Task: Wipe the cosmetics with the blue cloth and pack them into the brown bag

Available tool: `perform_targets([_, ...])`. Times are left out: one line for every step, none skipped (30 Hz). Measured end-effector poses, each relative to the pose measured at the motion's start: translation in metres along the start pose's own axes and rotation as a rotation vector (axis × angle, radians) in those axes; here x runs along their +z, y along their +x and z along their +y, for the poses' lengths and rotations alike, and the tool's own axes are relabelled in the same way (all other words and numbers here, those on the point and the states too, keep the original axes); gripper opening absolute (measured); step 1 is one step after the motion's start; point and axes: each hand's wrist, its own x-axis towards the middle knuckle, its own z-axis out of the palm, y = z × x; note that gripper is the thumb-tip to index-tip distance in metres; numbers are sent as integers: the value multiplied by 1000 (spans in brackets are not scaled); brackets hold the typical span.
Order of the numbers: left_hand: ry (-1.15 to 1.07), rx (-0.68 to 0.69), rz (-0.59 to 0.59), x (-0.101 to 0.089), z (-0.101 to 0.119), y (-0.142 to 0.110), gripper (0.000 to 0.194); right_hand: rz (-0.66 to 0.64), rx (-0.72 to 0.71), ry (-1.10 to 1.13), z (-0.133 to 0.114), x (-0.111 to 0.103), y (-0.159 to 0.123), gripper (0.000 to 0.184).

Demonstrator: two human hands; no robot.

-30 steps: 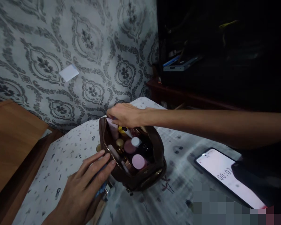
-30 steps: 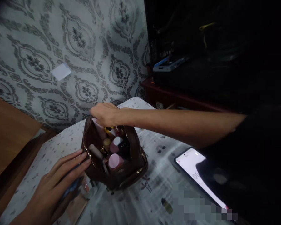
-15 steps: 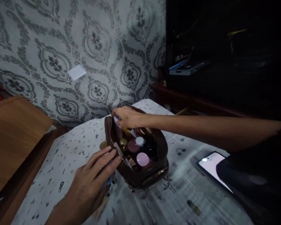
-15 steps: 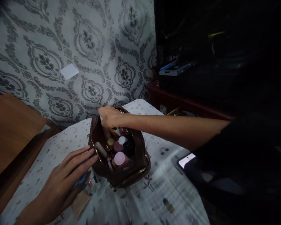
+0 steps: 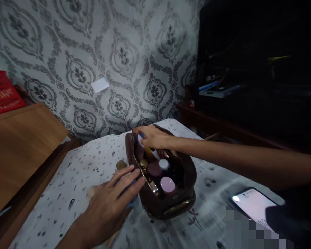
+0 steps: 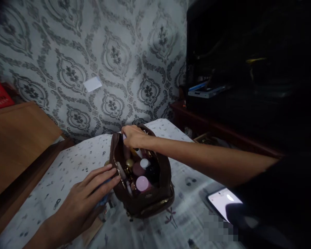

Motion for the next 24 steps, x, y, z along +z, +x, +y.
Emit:
perform_targets([1, -5, 2, 2, 0, -1, 57, 2, 11, 26, 0, 0, 0, 54])
perform_targets([2, -7, 2, 4, 1, -1, 57, 5, 28, 53, 0, 1, 1, 52])
perform_targets([5, -6, 1, 5, 1, -2, 57, 7, 48, 77, 0, 3, 2, 51])
perform_targets([8, -4, 2, 6, 2, -2, 58, 7, 73, 94, 0, 4, 4, 49])
perform_targets([11, -2, 6, 7, 2, -1, 59, 5, 96, 105, 0, 6, 5, 48])
perform_targets([14, 1, 10, 8, 3, 0, 59, 3, 113, 113, 1, 9, 7, 47])
perform_targets([19, 2, 17, 8, 3, 1, 60, 0, 123, 122, 2, 11, 9, 46])
perform_targets([26, 6, 25, 9, 3, 3, 60, -2, 129, 134, 3, 12, 10, 47])
perform_targets([37, 10, 32, 8, 4, 4, 60, -3, 132, 145, 3, 13, 11, 47])
perform_targets([51, 14, 35, 8, 4, 5, 61, -3, 134, 153, 4, 14, 12, 47])
perform_targets([68, 18, 35, 8, 5, 6, 62, -4, 136, 162, 4, 15, 12, 47])
perform_targets([86, 20, 32, 8, 5, 6, 63, -5, 137, 178, 4, 15, 12, 46])
perform_targets([102, 20, 28, 8, 6, 5, 66, -5, 141, 203, 4, 15, 12, 45])
perform_targets([115, 16, 27, 9, 6, 4, 68, -6, 145, 237, 5, 15, 12, 43])
perform_targets([125, 3, 27, 10, 6, 2, 72, -7, 148, 270, 5, 15, 12, 41])
perform_targets([130, -14, 30, 12, 6, 0, 75, -7, 153, 297, 6, 15, 12, 39])
perform_targets([129, -35, 37, 14, 6, -3, 77, -7, 157, 315, 7, 14, 12, 38])
perform_targets([122, -58, 51, 17, 5, -6, 78, -5, 158, 316, 8, 14, 12, 37])
perform_targets([110, -85, 67, 19, 5, -9, 78, 3, 150, 300, 9, 13, 12, 37])
perform_targets([96, -117, 82, 21, 4, -11, 76, 18, 131, 270, 10, 12, 12, 37])
perform_targets([82, -152, 94, 23, 3, -13, 74, 41, 106, 229, 10, 11, 12, 37])
perform_targets([69, -185, 103, 24, 3, -15, 71, 65, 75, 181, 11, 10, 11, 38])
perform_targets([57, -213, 99, 25, 2, -16, 69, 87, 41, 133, 11, 10, 10, 41])
perform_targets([48, -235, 91, 25, 2, -17, 68, 99, 3, 92, 10, 10, 10, 44])
